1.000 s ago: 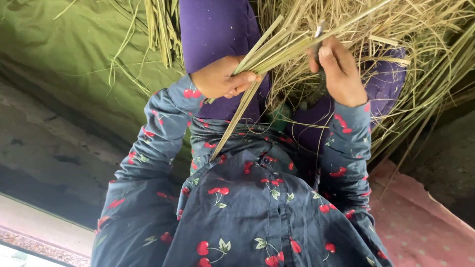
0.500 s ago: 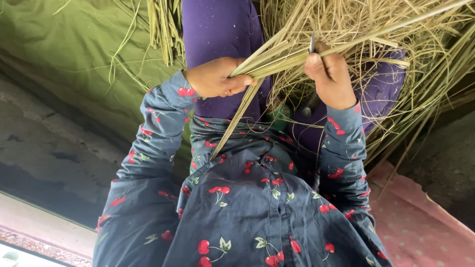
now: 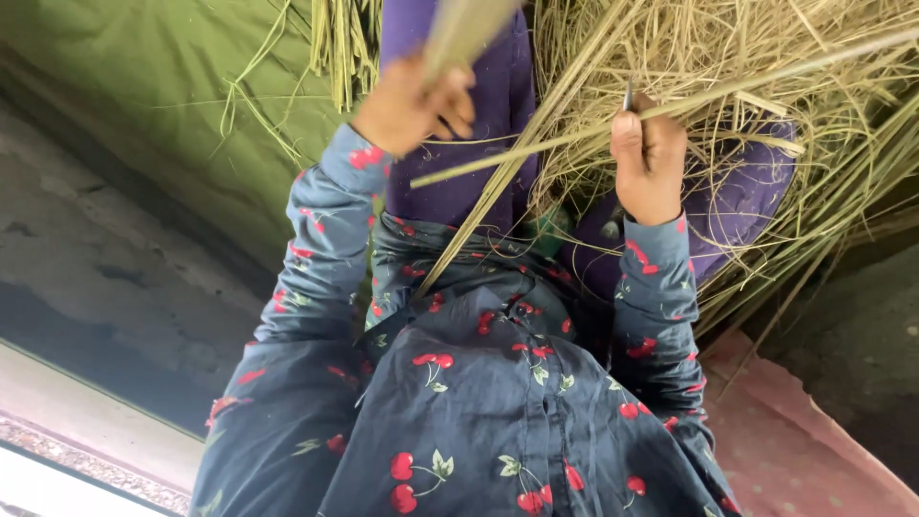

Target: The person shaves and strips long pieces of dried bamboo or palm material using a small hand-held blade to prepare them for weaving.

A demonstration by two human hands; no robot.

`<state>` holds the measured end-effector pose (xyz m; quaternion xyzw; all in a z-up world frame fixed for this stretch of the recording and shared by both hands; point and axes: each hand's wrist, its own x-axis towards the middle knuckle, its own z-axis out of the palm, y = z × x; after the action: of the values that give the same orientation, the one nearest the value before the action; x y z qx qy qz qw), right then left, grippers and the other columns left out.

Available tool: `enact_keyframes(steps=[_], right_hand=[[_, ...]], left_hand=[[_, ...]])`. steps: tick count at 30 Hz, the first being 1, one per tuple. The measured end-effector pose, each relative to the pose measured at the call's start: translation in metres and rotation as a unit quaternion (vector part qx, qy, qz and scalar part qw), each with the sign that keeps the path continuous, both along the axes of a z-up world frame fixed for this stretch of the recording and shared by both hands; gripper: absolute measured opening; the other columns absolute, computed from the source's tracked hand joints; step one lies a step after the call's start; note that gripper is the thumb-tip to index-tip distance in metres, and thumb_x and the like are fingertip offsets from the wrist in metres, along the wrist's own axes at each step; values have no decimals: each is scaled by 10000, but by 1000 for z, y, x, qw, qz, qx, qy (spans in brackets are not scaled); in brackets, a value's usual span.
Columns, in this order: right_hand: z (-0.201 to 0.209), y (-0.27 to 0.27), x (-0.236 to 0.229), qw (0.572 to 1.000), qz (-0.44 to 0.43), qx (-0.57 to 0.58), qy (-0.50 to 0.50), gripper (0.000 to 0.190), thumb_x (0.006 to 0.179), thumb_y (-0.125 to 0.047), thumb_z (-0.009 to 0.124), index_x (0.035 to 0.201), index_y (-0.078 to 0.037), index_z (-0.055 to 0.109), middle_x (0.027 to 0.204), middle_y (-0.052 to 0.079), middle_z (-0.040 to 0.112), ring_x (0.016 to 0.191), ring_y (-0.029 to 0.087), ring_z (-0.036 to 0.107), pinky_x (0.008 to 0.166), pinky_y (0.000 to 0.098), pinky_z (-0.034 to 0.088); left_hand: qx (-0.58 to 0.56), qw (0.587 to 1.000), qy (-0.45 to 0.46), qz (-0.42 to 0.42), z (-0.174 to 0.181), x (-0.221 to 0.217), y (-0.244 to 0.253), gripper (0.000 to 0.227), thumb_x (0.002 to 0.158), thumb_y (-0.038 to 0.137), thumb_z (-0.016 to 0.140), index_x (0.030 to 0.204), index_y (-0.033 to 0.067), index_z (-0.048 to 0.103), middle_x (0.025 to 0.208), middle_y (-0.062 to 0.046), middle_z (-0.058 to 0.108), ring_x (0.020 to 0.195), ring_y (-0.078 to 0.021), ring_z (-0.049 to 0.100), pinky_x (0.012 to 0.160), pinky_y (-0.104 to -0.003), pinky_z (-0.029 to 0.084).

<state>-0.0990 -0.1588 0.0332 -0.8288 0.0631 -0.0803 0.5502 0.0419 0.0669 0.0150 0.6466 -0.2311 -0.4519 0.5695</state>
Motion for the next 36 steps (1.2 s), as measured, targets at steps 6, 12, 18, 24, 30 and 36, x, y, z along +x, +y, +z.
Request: enact_keyframes(steps=[6,12,18,24,30,36], right_hand=[[1,10,-4,999,1,-42,1,353,938,-232,365,689,13,418,590,53,359,433,131,295,399,261,268],[3,17,-5,999,-14,-36,13,340,933,-206,401,665,4,399,526,40,362,433,126,286,434,265,271],[4,7,-5,998,1,-50,31,361,932,-259,393,676,-6,419,548,36,379,418,125,314,393,259,268],[12,5,1,998,-26,-56,22,306,934,-163,434,705,40,438,591,53,380,488,134,300,472,263,281],[21,1,-3,996,-52,75,-19,438,965,-244,271,625,-28,442,463,46,379,419,105,295,455,237,282],[34,3,0,991,-56,111,-39,538,948,-302,188,585,-12,459,415,67,388,351,111,316,422,218,289]], left_hand=[[-54,900,-132,412,-101,31,38,182,868,-3,448,1045,3,489,514,-34,475,374,-115,422,298,-229,327],[290,784,-433,337,-198,48,50,240,699,132,601,885,7,516,694,-157,585,572,-318,575,505,-376,472],[327,744,-501,297,-20,10,4,479,719,119,710,1076,-21,423,1012,-213,449,899,-355,476,777,-423,416],[67,844,-520,112,55,-70,-72,340,735,156,606,1001,-35,512,880,-123,513,648,-246,524,535,-329,417],[116,878,-424,190,31,-87,-101,127,802,354,455,898,321,530,753,70,574,582,-262,603,504,-372,495],[-30,889,-436,137,41,-67,-93,145,833,270,480,943,281,575,661,75,579,578,-185,605,508,-273,493]])
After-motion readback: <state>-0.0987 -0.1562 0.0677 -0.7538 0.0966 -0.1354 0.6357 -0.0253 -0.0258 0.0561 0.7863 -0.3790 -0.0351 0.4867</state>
